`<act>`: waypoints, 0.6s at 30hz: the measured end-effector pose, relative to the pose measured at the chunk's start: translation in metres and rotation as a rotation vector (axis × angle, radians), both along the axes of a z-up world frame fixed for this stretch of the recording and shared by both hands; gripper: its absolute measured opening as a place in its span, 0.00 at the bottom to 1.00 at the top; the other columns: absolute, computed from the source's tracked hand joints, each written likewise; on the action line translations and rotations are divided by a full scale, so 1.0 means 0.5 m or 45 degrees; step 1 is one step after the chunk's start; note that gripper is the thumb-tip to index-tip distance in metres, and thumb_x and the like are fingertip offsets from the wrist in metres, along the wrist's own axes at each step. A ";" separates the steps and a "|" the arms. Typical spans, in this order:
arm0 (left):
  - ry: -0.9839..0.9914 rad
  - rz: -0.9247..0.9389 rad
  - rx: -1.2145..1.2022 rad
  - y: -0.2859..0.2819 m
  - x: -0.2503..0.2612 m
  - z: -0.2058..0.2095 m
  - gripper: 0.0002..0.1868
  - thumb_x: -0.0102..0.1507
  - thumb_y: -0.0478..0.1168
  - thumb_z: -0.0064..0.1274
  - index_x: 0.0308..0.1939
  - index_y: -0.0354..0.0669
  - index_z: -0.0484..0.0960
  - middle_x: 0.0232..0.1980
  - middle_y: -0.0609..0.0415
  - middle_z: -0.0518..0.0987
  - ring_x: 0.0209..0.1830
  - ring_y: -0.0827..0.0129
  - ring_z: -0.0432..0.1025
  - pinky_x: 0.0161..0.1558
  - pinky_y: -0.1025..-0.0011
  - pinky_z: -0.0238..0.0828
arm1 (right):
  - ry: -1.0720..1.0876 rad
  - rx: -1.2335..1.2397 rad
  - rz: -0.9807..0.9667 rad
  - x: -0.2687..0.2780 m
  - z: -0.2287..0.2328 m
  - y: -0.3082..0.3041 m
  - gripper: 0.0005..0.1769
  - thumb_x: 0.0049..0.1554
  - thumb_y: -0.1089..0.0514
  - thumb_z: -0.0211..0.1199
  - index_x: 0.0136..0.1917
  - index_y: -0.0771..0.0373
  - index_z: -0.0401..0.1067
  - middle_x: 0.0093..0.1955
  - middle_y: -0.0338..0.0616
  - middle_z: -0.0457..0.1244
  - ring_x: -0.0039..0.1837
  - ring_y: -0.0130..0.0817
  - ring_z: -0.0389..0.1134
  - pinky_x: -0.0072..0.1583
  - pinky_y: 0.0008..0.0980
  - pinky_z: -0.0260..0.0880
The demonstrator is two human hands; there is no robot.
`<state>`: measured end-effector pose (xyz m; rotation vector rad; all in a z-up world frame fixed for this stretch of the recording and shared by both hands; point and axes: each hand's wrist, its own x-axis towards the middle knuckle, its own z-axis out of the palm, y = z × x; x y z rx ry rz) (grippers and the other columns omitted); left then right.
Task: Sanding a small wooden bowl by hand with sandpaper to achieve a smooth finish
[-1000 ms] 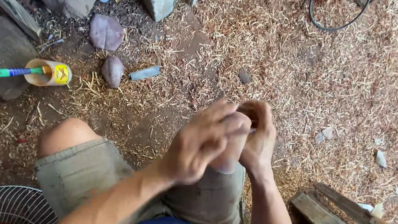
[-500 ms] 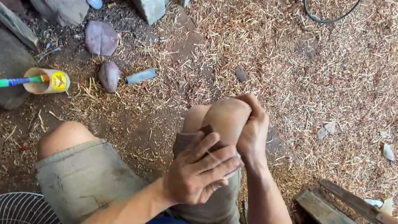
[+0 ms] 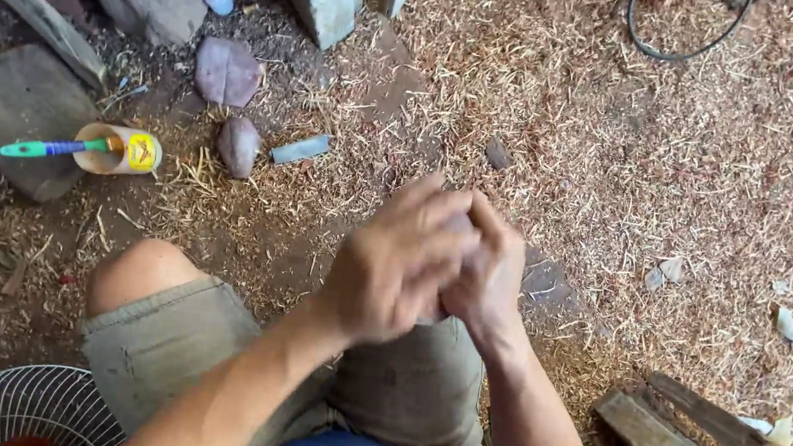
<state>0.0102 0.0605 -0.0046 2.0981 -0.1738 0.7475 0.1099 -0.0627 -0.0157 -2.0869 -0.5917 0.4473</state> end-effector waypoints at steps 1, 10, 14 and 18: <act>0.103 -0.048 -0.091 0.011 0.015 0.005 0.18 0.73 0.43 0.42 0.55 0.32 0.81 0.64 0.29 0.75 0.68 0.33 0.68 0.75 0.40 0.61 | 0.076 -0.004 -0.046 -0.004 -0.022 -0.008 0.09 0.62 0.57 0.54 0.51 0.61 0.72 0.40 0.40 0.69 0.37 0.28 0.65 0.37 0.29 0.68; 0.027 -0.017 -0.313 -0.044 -0.023 -0.013 0.22 0.74 0.50 0.39 0.55 0.40 0.84 0.66 0.42 0.78 0.73 0.41 0.66 0.76 0.42 0.55 | 0.106 0.215 -0.006 0.002 -0.135 -0.085 0.10 0.62 0.55 0.57 0.52 0.61 0.73 0.49 0.50 0.70 0.50 0.43 0.72 0.53 0.43 0.74; -0.062 -0.182 -0.763 -0.037 0.016 -0.053 0.18 0.71 0.50 0.45 0.53 0.46 0.86 0.64 0.45 0.79 0.72 0.41 0.68 0.77 0.41 0.55 | -0.236 0.326 -0.003 -0.001 -0.237 -0.179 0.16 0.57 0.53 0.71 0.56 0.61 0.77 0.47 0.50 0.73 0.52 0.44 0.74 0.58 0.42 0.70; -0.041 -0.003 -0.311 -0.114 -0.083 -0.034 0.27 0.74 0.59 0.31 0.65 0.55 0.80 0.77 0.52 0.68 0.83 0.46 0.50 0.82 0.48 0.33 | -0.343 0.374 -0.087 0.006 -0.086 -0.092 0.22 0.49 0.53 0.78 0.55 0.61 0.77 0.49 0.46 0.73 0.54 0.40 0.75 0.61 0.35 0.70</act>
